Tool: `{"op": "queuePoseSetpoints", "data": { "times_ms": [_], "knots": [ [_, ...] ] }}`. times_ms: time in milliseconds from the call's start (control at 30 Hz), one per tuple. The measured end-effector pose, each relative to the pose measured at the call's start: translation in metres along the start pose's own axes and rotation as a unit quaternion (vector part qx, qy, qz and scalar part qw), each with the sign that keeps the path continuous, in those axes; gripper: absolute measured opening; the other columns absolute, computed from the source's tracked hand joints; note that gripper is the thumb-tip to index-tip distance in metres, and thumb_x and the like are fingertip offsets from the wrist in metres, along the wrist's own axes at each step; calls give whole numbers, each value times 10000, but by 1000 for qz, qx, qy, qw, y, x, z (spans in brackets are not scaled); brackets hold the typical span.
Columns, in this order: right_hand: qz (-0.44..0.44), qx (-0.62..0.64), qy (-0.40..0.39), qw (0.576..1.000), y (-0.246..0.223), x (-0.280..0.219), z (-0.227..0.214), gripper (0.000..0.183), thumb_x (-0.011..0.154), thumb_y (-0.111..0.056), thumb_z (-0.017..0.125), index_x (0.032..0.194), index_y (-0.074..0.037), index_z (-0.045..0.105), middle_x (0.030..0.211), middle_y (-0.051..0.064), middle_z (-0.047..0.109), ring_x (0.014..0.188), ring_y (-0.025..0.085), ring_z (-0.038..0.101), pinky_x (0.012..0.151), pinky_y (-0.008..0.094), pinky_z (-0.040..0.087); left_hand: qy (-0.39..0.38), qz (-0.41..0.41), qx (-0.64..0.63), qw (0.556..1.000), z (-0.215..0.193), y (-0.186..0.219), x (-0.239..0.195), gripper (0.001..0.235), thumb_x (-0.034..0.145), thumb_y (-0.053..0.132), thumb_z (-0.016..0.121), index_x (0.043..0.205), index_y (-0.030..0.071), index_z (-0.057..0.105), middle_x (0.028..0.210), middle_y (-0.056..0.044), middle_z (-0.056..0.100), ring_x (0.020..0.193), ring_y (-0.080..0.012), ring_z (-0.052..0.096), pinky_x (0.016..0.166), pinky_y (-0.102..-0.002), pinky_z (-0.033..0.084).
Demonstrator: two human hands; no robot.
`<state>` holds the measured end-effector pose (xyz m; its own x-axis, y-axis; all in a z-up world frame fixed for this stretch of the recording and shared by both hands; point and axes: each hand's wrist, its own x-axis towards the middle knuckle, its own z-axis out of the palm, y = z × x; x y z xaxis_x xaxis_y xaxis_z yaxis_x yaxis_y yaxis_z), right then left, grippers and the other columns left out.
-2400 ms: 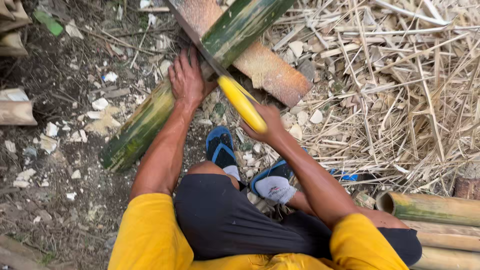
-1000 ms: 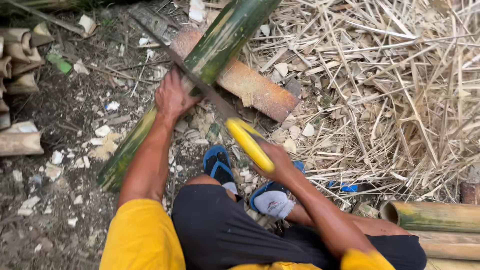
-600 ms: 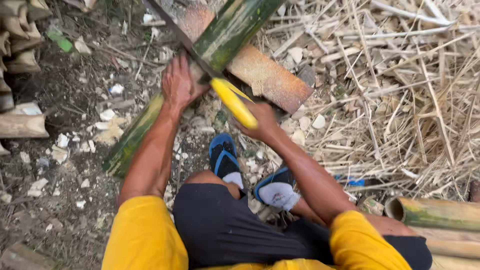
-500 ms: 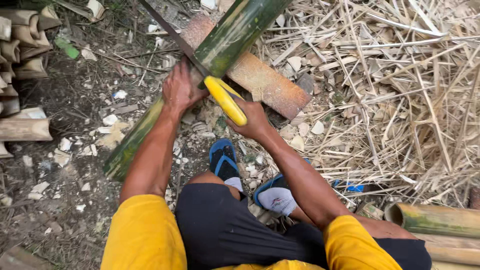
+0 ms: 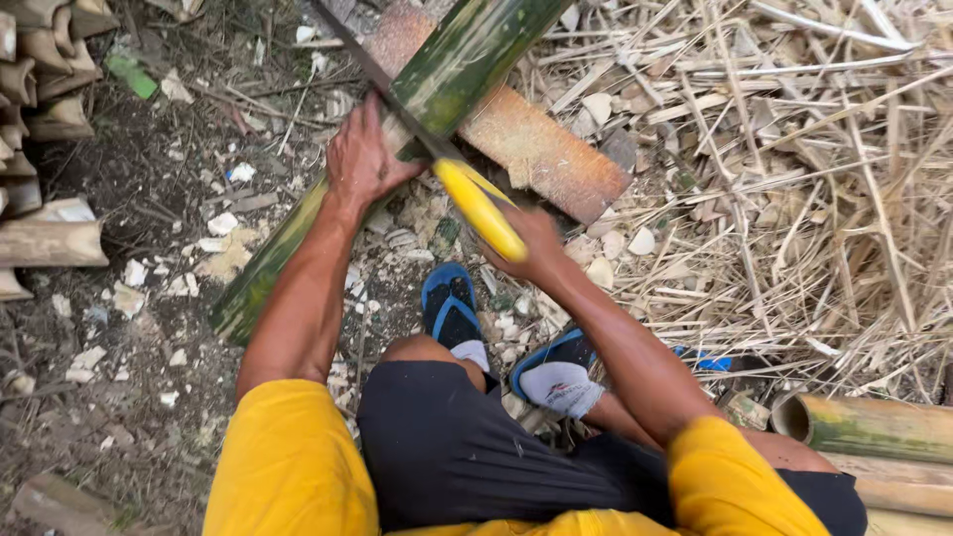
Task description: The person uses a hand saw to cut a long bamboo pole into smaller sections. They hold the bamboo steady with their left hand while sawing with their right hand, repeating the process to create multiple pieces.
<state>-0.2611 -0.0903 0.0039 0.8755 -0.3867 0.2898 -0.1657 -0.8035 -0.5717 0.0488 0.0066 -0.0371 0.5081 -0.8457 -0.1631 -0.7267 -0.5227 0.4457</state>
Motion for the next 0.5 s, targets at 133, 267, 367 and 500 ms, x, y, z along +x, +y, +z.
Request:
{"op": "queuePoseSetpoints", "data": {
  "times_ms": [133,267,367,500],
  "knots": [
    [29,122,-23,992,0,6,-3,462,735,-230,826,1122,-53,648,960,217,696,868,432,676,743,441,565,3,13,7,1000,-7,0,-17,1341,612,606,934,1573,-35,251,1456,-314,493,1282,-481,554,1037,-555,488],
    [119,89,-113,982,-35,-161,-107,433,661,-209,811,1064,-103,699,870,144,694,799,395,688,724,456,546,21,36,-25,999,-22,-10,17,1326,675,596,914,1630,-19,229,1475,-326,499,1286,-500,555,1069,-554,483],
    [167,62,-133,975,-36,-190,-126,357,754,-218,775,1093,-140,696,873,110,716,780,341,708,713,410,560,7,47,-48,998,-7,-9,-4,1329,661,598,933,1613,-7,231,1488,-332,466,1308,-498,531,1097,-556,447],
    [167,76,-152,971,-4,-106,-66,444,758,-238,797,1154,-103,651,897,150,711,776,371,700,693,431,557,10,44,-27,999,-5,-14,12,1375,649,586,943,1606,-42,181,1492,-375,412,1304,-502,510,1087,-575,423]
  ]
}}
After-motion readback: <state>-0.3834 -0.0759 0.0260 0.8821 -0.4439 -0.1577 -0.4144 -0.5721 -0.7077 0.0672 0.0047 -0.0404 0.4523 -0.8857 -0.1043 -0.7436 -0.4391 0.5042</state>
